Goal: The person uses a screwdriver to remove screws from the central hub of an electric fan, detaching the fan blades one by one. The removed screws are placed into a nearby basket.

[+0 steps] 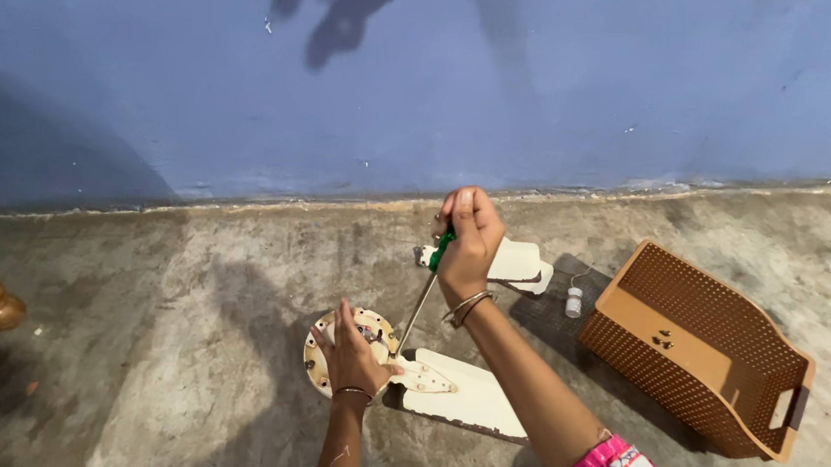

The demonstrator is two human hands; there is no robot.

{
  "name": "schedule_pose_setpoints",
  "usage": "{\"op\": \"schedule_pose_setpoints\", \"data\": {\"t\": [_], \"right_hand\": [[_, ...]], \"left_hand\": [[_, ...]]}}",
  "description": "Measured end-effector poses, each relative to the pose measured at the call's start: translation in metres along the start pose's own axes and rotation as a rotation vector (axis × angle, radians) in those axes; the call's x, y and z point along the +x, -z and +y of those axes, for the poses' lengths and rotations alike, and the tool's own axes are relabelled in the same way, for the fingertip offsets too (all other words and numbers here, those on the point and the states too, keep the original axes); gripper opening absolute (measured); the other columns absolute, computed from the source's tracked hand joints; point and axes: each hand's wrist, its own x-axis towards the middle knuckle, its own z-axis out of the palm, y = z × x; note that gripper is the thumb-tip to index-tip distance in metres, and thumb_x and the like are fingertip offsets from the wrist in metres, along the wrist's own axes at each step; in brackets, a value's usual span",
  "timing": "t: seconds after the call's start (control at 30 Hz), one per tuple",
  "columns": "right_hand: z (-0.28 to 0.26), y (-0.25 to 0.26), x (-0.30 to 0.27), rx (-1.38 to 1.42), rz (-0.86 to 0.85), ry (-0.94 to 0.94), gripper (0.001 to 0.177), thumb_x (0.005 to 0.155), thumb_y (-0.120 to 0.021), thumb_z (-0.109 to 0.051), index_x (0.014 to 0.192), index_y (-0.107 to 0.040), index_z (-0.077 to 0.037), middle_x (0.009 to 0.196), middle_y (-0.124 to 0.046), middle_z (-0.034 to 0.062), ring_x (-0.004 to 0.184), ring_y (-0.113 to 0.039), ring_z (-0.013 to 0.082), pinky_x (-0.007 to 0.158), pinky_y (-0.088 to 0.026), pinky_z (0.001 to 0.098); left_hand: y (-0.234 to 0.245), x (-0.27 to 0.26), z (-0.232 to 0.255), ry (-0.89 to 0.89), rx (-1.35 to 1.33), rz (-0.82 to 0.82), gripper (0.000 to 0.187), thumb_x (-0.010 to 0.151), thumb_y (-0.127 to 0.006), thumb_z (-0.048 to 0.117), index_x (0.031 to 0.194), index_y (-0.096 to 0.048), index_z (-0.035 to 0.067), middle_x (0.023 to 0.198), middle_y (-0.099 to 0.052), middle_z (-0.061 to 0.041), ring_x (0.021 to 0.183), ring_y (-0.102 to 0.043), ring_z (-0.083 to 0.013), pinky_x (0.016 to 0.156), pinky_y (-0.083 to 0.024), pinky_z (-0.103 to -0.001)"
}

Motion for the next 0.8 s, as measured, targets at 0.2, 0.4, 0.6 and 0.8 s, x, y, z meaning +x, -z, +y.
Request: {"op": "schedule_pose_setpoints", "data": {"t": [0.2, 0.4, 0.6, 0.8], "right_hand": [[-0.003, 0.009, 0.008, -0.038, 0.029, 0.060, 0.034, 0.107, -0.051, -0.028, 0.081, -0.052, -0.006, 0.068, -0.050, 0.0020, 0.058, -0.046, 0.0105, 0.055, -0.038, 0.0253], [-0.008, 0.004, 0.018, -0.004, 0.121, -0.076, 0.057, 0.108, -0.056, -0.040, 0.063, -0.037, -0.011, 0.054, -0.037, -0.0009, 0.044, -0.035, 0.0102, 0.039, -0.029, 0.0280], [-0.016, 0.009, 0.027, -0.066, 0.111, -0.092, 0.052, 0.105, -0.056, -0.047, 0.072, -0.042, -0.010, 0.053, -0.042, 0.0002, 0.042, -0.038, 0.0095, 0.036, -0.033, 0.0275], [-0.009, 0.020, 0.039, 0.031, 0.107, -0.047, 0.041, 0.098, -0.070, -0.033, 0.095, -0.034, -0.013, 0.056, -0.045, 0.0018, 0.042, -0.040, 0.0092, 0.036, -0.034, 0.0267]], "left_hand": [[0.012, -0.006, 0.010, 0.105, 0.183, -0.114, 0.151, 0.046, -0.104, 0.047, 0.153, -0.003, 0.013, 0.162, -0.024, -0.008, 0.154, -0.013, -0.0338, 0.117, -0.004, -0.076], [0.010, -0.004, 0.005, 0.211, 0.099, -0.137, 0.154, 0.041, -0.104, 0.043, 0.156, -0.004, 0.018, 0.162, -0.034, 0.003, 0.157, -0.017, -0.0245, 0.123, -0.016, -0.062], [0.012, -0.002, 0.008, 0.263, 0.156, -0.181, 0.157, 0.043, -0.105, 0.043, 0.157, 0.000, 0.018, 0.165, -0.029, -0.002, 0.156, -0.016, -0.0217, 0.124, -0.014, -0.056], [0.011, -0.003, 0.007, 0.245, 0.123, -0.150, 0.155, 0.043, -0.104, 0.042, 0.156, -0.001, 0.018, 0.165, -0.028, 0.002, 0.156, -0.015, -0.0221, 0.125, -0.011, -0.055]]}}
